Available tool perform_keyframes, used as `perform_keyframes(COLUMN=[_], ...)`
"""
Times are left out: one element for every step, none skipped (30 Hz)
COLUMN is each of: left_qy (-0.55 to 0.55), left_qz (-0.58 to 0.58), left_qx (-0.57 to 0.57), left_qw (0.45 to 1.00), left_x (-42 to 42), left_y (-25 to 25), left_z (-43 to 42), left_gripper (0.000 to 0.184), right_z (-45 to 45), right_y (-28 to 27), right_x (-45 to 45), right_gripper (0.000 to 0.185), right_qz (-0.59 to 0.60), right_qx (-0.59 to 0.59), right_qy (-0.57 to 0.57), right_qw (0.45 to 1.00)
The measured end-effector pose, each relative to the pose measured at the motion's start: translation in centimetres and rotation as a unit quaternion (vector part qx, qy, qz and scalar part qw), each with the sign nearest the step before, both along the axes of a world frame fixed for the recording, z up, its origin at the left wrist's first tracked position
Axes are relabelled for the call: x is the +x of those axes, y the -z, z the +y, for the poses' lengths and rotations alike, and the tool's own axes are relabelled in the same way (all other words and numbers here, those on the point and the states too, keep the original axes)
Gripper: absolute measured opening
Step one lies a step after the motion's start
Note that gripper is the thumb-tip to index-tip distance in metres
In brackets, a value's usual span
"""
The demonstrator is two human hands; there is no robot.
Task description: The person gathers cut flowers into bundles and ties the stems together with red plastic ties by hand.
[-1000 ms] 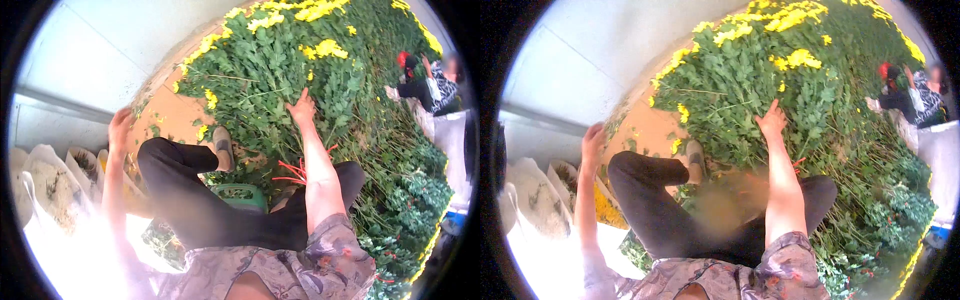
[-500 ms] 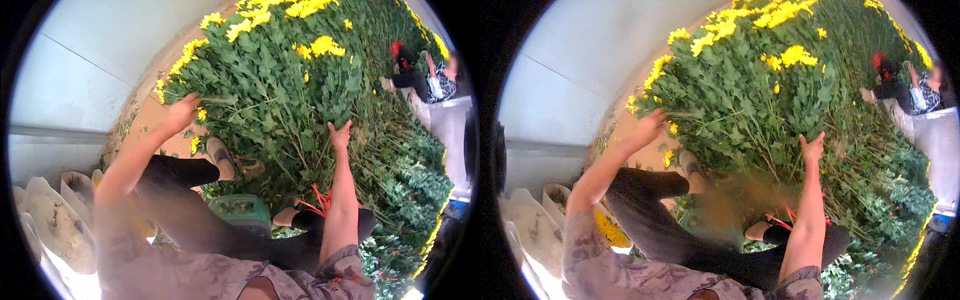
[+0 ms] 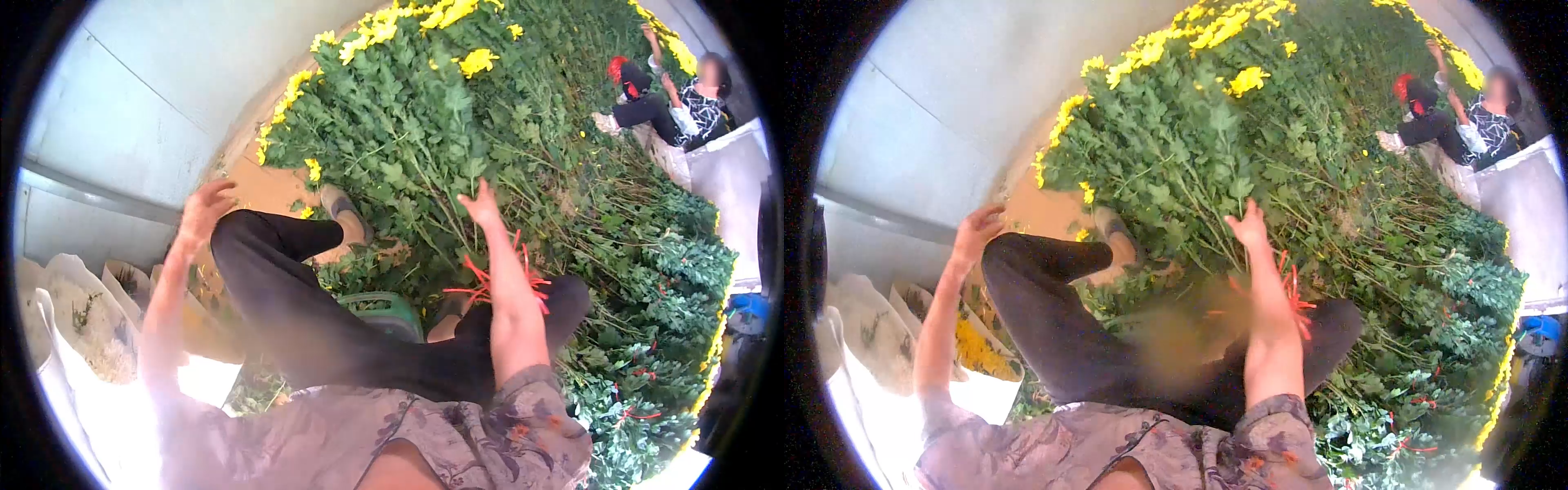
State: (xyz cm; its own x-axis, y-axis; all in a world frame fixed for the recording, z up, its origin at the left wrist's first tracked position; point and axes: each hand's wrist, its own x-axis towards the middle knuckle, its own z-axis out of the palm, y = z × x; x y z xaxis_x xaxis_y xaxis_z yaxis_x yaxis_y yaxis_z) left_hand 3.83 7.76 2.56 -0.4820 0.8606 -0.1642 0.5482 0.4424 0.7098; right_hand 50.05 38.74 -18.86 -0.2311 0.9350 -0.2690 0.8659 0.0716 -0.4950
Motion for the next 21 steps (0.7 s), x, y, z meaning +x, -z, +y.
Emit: perform_keyframes(left_qy=[0.003, 0.046, 0.071, 0.098, 0.120, 0.133, 0.121, 0.136, 0.143, 0.135, 0.097, 0.057, 0.075, 0.091, -0.020, -0.044, -0.037, -0.029, -0.030, -0.062, -0.093], left_qz=[-0.068, -0.083, -0.090, -0.158, -0.173, -0.239, -0.320, -0.362, -0.382, -0.429, -0.474, -0.517, -0.563, -0.605, -0.590, -0.592, -0.594, -0.597, -0.599, -0.578, -0.557], left_qx=[0.045, 0.073, 0.065, 0.068, 0.032, 0.011, 0.011, -0.048, -0.043, -0.035, -0.039, -0.042, -0.025, -0.004, 0.035, 0.035, 0.038, 0.040, 0.044, 0.036, 0.029], left_qw=[0.997, 0.993, 0.991, 0.980, 0.977, 0.962, 0.940, 0.921, 0.912, 0.893, 0.875, 0.853, 0.823, 0.791, 0.806, 0.804, 0.803, 0.801, 0.799, 0.813, 0.825], left_x=[3.2, 6.0, 8.7, 10.9, 13.0, 13.5, 14.5, 15.5, 16.3, 17.0, 17.2, 17.1, 16.5, 15.9, 16.3, 16.0, 15.4, 14.9, 14.8, 15.0, 15.0], left_y=[-1.2, -1.8, -2.2, -1.4, -1.4, 1.3, 3.7, 3.9, 5.2, 6.6, 10.0, 12.8, 12.2, 11.6, 10.2, 8.8, 9.1, 9.7, 11.3, 13.5, 14.7], left_z=[2.0, 3.8, 5.8, 7.6, 9.5, 11.4, 13.2, 14.8, 15.7, 16.8, 17.8, 18.7, 18.9, 18.9, 18.6, 18.7, 19.0, 19.3, 19.6, 19.9, 20.0], left_gripper=[0.034, 0.034, 0.036, 0.037, 0.040, 0.046, 0.064, 0.091, 0.111, 0.117, 0.114, 0.111, 0.103, 0.096, 0.095, 0.084, 0.078, 0.073, 0.073, 0.069, 0.065], right_z=[-0.7, -1.2, -0.9, -0.6, -0.5, -1.2, -2.7, -4.1, -5.8, -7.6, -9.4, -10.7, -11.5, -12.3, -12.8, -13.0, -13.0, -12.6, -12.0, -11.5, -11.1], right_y=[-0.7, -1.3, -1.5, -1.6, -1.8, -2.2, -3.0, -3.9, -4.4, -4.9, -5.6, -5.9, -5.2, -4.6, -4.4, -4.2, -4.1, -4.1, -4.8, -5.6, -6.9], right_x=[-0.8, -1.4, -1.6, -1.8, -1.9, -1.9, -2.0, -2.3, -2.9, -3.6, -4.5, -5.2, -5.4, -5.6, -6.8, -8.0, -8.4, -8.0, -7.6, -7.3, -7.2], right_gripper=[0.086, 0.082, 0.082, 0.070, 0.059, 0.059, 0.051, 0.044, 0.041, 0.039, 0.040, 0.040, 0.041, 0.041, 0.041, 0.041, 0.041, 0.038, 0.035, 0.033, 0.031], right_qz=[-0.024, -0.048, -0.046, -0.055, -0.066, -0.068, -0.055, -0.042, -0.034, -0.028, -0.033, -0.039, -0.089, -0.132, -0.121, -0.108, -0.105, -0.115, -0.126, -0.132, -0.138], right_qx=[0.021, 0.041, 0.045, 0.033, 0.022, 0.024, 0.074, 0.123, 0.135, 0.143, 0.130, 0.117, 0.152, 0.196, 0.182, 0.170, 0.170, 0.168, 0.166, 0.153, 0.140], right_qy=[-0.005, -0.011, -0.011, -0.005, 0.002, 0.003, -0.021, -0.049, -0.063, -0.079, -0.102, -0.126, -0.216, -0.300, -0.257, -0.209, -0.214, -0.239, -0.263, -0.272, -0.281], right_qw=[0.999, 0.998, 0.998, 0.998, 0.998, 0.997, 0.996, 0.990, 0.988, 0.986, 0.986, 0.984, 0.960, 0.924, 0.941, 0.957, 0.956, 0.950, 0.942, 0.941, 0.939])
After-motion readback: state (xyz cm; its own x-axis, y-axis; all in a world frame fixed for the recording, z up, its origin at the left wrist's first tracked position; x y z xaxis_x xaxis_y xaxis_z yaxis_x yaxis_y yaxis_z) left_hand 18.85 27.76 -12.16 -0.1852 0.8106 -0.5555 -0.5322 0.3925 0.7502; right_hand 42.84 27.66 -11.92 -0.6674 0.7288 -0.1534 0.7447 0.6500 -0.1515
